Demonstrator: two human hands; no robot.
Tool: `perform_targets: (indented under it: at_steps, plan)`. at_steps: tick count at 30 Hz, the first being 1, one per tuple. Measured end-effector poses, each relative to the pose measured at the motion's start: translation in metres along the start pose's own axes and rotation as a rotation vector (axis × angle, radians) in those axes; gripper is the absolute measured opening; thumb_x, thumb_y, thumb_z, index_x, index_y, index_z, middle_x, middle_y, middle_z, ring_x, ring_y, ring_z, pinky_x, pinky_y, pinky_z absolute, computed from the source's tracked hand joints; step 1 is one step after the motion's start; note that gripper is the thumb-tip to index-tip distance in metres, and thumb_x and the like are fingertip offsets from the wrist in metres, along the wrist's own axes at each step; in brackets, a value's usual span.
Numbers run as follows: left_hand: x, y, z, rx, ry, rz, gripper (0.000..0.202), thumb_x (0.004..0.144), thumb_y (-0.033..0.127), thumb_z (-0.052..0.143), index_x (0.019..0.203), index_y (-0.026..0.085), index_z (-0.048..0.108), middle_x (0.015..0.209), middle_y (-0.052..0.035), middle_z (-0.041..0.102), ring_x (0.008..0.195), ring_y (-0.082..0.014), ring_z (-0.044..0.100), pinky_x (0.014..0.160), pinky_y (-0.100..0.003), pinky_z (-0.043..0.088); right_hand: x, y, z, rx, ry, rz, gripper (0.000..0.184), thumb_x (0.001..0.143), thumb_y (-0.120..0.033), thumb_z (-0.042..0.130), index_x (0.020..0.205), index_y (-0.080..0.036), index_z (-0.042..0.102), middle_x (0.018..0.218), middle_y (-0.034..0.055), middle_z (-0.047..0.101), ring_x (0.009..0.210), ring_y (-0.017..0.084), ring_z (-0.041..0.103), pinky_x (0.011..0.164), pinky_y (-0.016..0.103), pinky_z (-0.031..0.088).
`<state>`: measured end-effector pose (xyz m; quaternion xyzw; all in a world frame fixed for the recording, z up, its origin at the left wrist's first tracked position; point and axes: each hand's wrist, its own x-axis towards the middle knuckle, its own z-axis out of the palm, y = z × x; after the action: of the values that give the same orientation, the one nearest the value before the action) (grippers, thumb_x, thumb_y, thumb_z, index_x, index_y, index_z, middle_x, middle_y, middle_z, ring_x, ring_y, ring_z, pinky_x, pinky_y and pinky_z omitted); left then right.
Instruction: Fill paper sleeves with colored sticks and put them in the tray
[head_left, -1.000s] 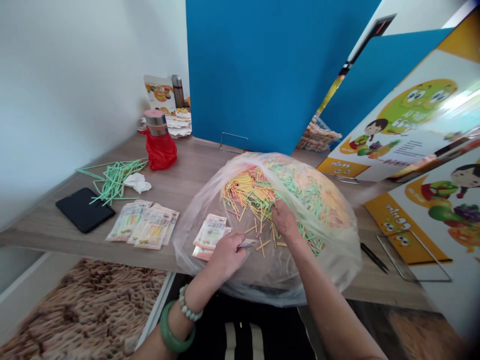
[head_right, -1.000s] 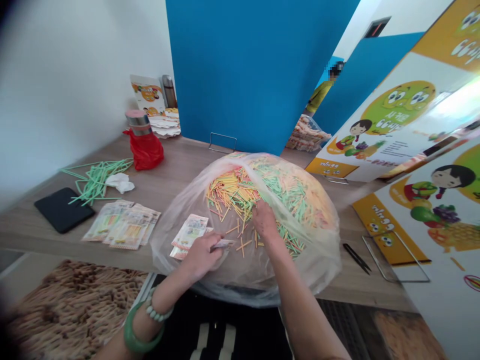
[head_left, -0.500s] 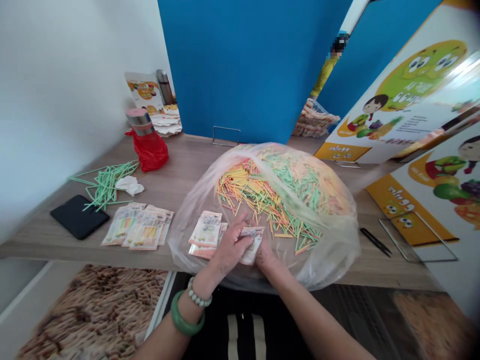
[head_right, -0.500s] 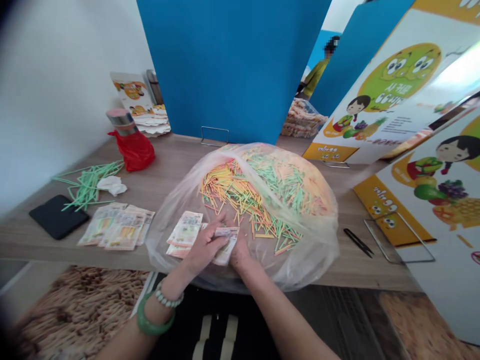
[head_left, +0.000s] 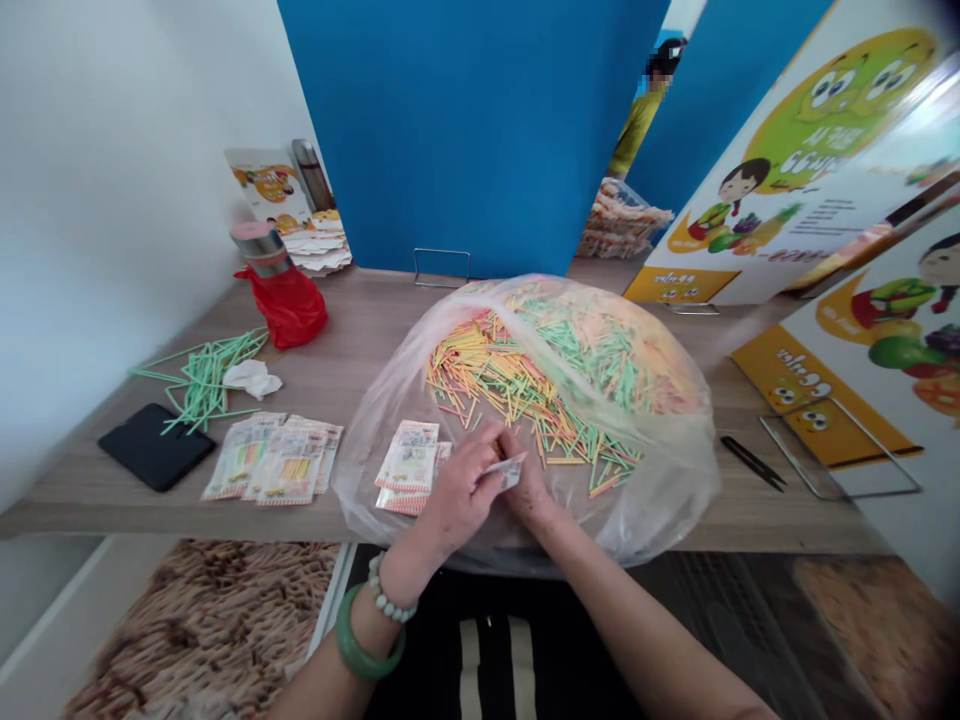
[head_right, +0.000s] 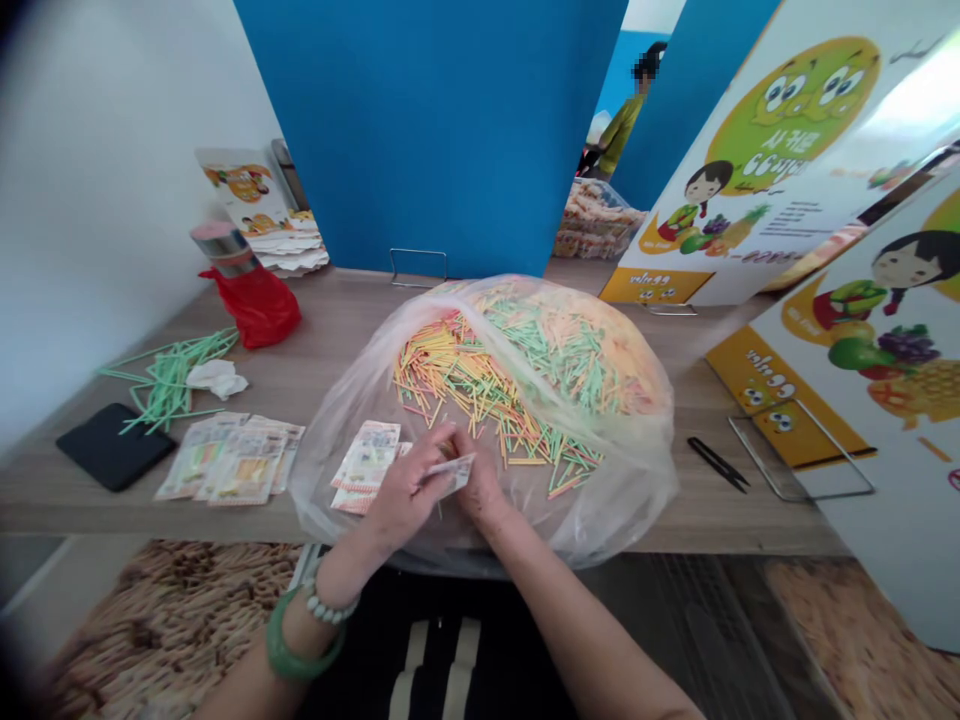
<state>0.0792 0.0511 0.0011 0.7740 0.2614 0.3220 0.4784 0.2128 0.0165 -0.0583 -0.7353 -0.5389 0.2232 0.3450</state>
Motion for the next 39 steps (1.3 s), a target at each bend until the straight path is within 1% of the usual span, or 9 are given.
perform_targets:
  at_steps: [2,4,7,10,14,18,23,29,39]
  plan:
    - [-0.001,0.0,0.006,-0.005,-0.065,0.02,0.015,0.087,0.014,0.054,0.09,0.018,0.068,0.142,-0.0111,0.059,0.137,-0.0248,0.048,0.118,-0.045,0.034,-0.002,0.002,-0.002,0.033,-0.002,-0.029,0.017,0.09,-0.019,0.046,0.091,-0.017,0.063,0.091,0.0074,0.069,0.084,0.02,0.063,0.077,0.028,0.049]
    - [-0.003,0.0,0.008,-0.095,-0.034,-0.048,0.019,0.087,0.016,0.058,0.1,0.018,0.071,0.137,-0.0104,0.063,0.133,-0.0256,0.052,0.116,-0.045,0.036,-0.005,0.004,-0.005,0.052,-0.014,-0.06,0.016,0.09,-0.02,0.047,0.088,-0.018,0.063,0.089,0.007,0.069,0.084,0.02,0.062,0.078,0.029,0.048]
    - [-0.004,-0.003,0.0,-0.363,0.177,-0.264,0.033,0.085,0.023,0.065,0.117,0.02,0.068,0.122,-0.0086,0.071,0.114,-0.0248,0.065,0.101,-0.04,0.05,-0.006,0.007,-0.009,0.135,-0.002,-0.097,0.017,0.09,-0.023,0.046,0.091,-0.021,0.062,0.083,0.0025,0.067,0.077,0.018,0.061,0.073,0.028,0.047]
    - [-0.003,-0.01,-0.012,-0.588,0.35,-0.392,0.032,0.082,0.029,0.07,0.112,0.019,0.069,0.106,-0.0055,0.074,0.093,-0.0202,0.069,0.084,-0.032,0.055,-0.002,0.009,-0.011,0.268,0.058,-0.096,0.016,0.09,-0.028,0.046,0.091,-0.023,0.061,0.075,0.0,0.063,0.07,0.018,0.058,0.067,0.028,0.045]
    - [-0.004,-0.017,-0.013,-0.626,0.282,-0.452,0.034,0.078,0.031,0.074,0.11,0.02,0.07,0.098,-0.0039,0.075,0.087,-0.0187,0.068,0.079,-0.029,0.054,0.0,0.011,-0.012,0.367,0.049,-0.103,0.017,0.089,-0.03,0.049,0.101,-0.025,0.061,0.082,0.0002,0.063,0.075,0.018,0.059,0.07,0.029,0.045]
    - [-0.009,-0.02,-0.004,-0.666,0.196,-0.496,0.041,0.082,0.041,0.07,0.114,0.017,0.07,0.097,-0.0069,0.074,0.089,-0.0221,0.068,0.081,-0.032,0.053,-0.003,0.01,-0.012,0.288,-0.036,-0.185,0.017,0.091,-0.028,0.043,0.082,-0.024,0.057,0.073,-0.0003,0.058,0.069,0.018,0.054,0.065,0.028,0.041]
    - [-0.011,-0.026,-0.004,-0.602,0.209,-0.503,0.043,0.083,0.045,0.067,0.114,0.015,0.069,0.09,-0.0064,0.073,0.081,-0.0192,0.065,0.075,-0.03,0.052,-0.004,0.007,-0.013,0.198,-0.033,-0.231,0.017,0.091,-0.027,0.042,0.086,-0.024,0.057,0.079,0.0029,0.062,0.075,0.02,0.057,0.071,0.031,0.042]
    - [-0.009,-0.023,-0.01,-0.483,0.248,-0.637,0.033,0.067,0.041,0.078,0.082,0.013,0.072,0.067,-0.0019,0.064,0.056,-0.0125,0.05,0.049,-0.023,0.036,0.0,-0.003,-0.03,0.38,0.022,-0.041,0.016,0.09,-0.031,0.047,0.079,-0.023,0.057,0.077,0.0013,0.063,0.076,0.02,0.059,0.073,0.031,0.044]
    - [-0.008,-0.02,-0.009,-0.021,0.093,-0.423,0.016,0.073,0.027,0.061,0.06,0.019,0.057,0.062,0.0022,0.053,0.066,-0.0154,0.05,0.065,-0.026,0.037,0.008,-0.026,-0.059,0.621,0.208,-0.013,0.018,0.095,-0.038,0.05,0.087,-0.023,0.055,0.079,-0.001,0.07,0.085,0.02,0.061,0.09,0.037,0.04]
